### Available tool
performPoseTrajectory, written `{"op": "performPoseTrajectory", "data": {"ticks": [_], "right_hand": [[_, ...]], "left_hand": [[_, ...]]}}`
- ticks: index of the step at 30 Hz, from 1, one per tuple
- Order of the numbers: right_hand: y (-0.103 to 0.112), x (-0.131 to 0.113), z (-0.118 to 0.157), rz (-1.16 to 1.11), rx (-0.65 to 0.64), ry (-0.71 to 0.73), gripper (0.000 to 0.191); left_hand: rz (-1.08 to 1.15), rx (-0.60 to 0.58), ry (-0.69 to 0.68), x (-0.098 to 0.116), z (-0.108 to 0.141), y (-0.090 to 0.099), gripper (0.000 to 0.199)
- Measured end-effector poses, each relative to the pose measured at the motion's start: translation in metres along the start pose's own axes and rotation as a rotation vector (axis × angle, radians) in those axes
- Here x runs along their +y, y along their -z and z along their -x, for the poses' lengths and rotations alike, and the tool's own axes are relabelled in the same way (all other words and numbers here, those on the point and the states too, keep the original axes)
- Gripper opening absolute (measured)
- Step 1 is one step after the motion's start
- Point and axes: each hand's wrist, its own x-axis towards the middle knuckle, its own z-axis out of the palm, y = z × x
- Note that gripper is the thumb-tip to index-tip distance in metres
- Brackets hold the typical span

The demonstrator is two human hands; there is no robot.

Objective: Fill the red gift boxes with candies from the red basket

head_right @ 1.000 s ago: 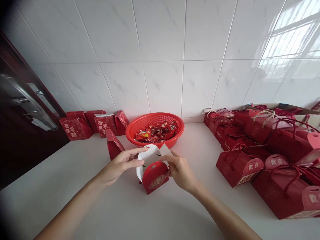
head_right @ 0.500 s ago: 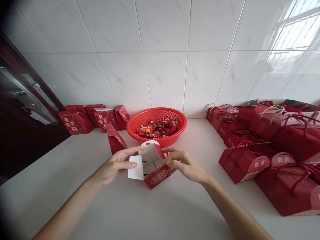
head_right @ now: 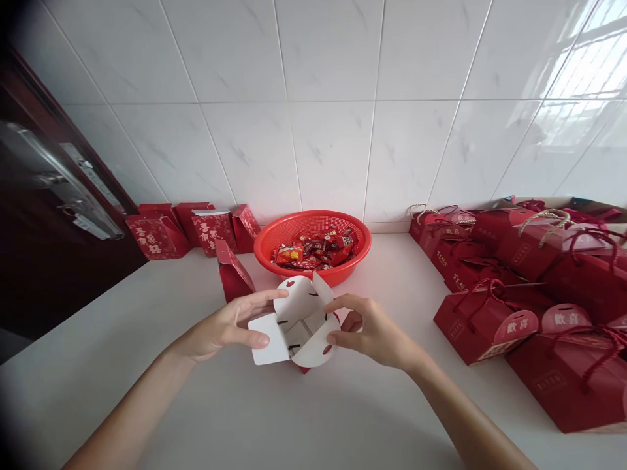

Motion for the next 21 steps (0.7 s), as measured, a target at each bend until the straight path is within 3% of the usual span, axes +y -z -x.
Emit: {"op": "performPoseTrajectory", "data": {"ticks": [7,13,21], "right_hand": [[0.0,0.006,-0.002,-0.16,-0.044,-0.086,0.066],[0.001,0.011,-0.007,-0.327,-0.072,-0.113,0.073],[0.0,0.012,-0.012,-0.443,-0.116,-0.138,0.079]], "left_hand": [[0.002,-0.065,0.031,-0.001,0.001,0.004,0.086],[0.03,-0.01,0.067,-0.003,-0.003,0.005,0.093],[0.01,-0.035,0.078,0.001,0.0,0.003,0.093]]}}
